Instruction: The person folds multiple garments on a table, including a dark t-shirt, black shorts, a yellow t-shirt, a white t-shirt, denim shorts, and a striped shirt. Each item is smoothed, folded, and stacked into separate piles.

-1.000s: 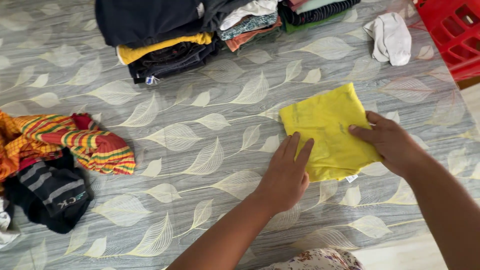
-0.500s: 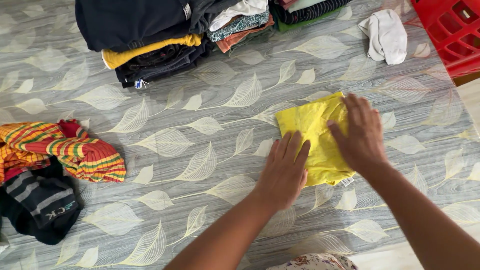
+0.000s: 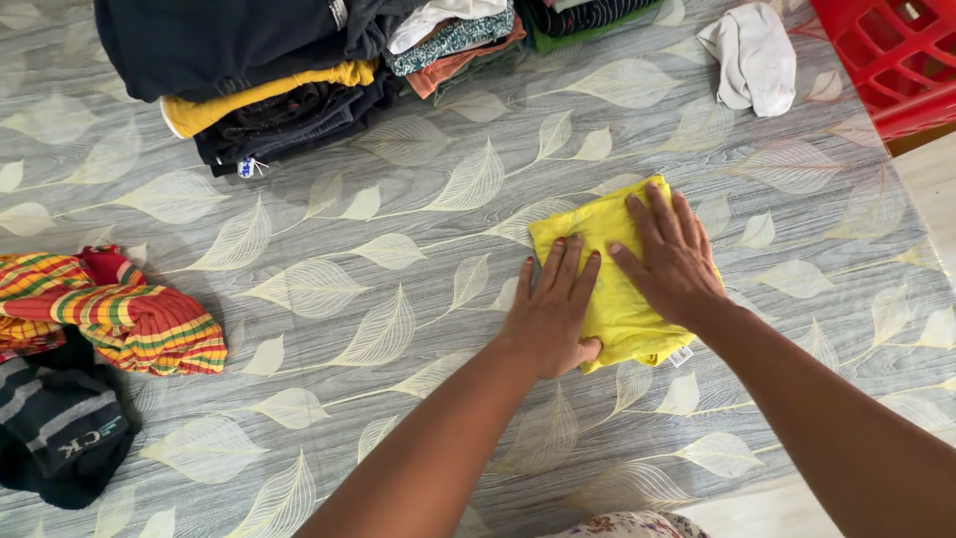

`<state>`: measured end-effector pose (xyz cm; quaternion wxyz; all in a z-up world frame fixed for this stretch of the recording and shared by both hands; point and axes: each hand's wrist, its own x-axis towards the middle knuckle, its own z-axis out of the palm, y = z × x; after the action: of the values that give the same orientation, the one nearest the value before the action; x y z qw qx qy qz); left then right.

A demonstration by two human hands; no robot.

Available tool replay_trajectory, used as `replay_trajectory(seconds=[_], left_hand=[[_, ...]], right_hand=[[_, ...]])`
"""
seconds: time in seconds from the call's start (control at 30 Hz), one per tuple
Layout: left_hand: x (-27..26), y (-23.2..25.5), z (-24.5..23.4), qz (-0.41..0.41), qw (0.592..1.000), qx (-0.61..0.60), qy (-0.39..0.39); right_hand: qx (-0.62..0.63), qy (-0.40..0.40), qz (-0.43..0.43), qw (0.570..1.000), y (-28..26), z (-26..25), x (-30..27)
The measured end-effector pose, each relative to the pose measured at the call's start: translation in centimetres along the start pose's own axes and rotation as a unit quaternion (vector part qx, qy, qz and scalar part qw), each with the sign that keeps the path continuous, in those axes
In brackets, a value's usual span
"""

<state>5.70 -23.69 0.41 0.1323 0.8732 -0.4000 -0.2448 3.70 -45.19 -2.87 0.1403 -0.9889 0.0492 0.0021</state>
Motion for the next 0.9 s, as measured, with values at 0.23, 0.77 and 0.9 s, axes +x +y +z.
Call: replay_trajectory(seconds=[0.23,0.77,0.9], left_hand=[[-2.6,1.8,3.4,-0.114,0.876,-0.393,0.256],[-3.0,-3.2,-7.1,-0.106,0.715,-0.656,0.217],[-2.0,-7.2,-16.1,0.007,0.753,-0.569,0.33]], right_hand=[[0.044,-0.036,0.188,0.98,4.6,-0.5,-2.7],[0.474,-0.089,0.269,0.833,-6.2,-11.3,3.9],[0.502,-0.027,0.22,0.836,-10.2,-17.3,11.5]])
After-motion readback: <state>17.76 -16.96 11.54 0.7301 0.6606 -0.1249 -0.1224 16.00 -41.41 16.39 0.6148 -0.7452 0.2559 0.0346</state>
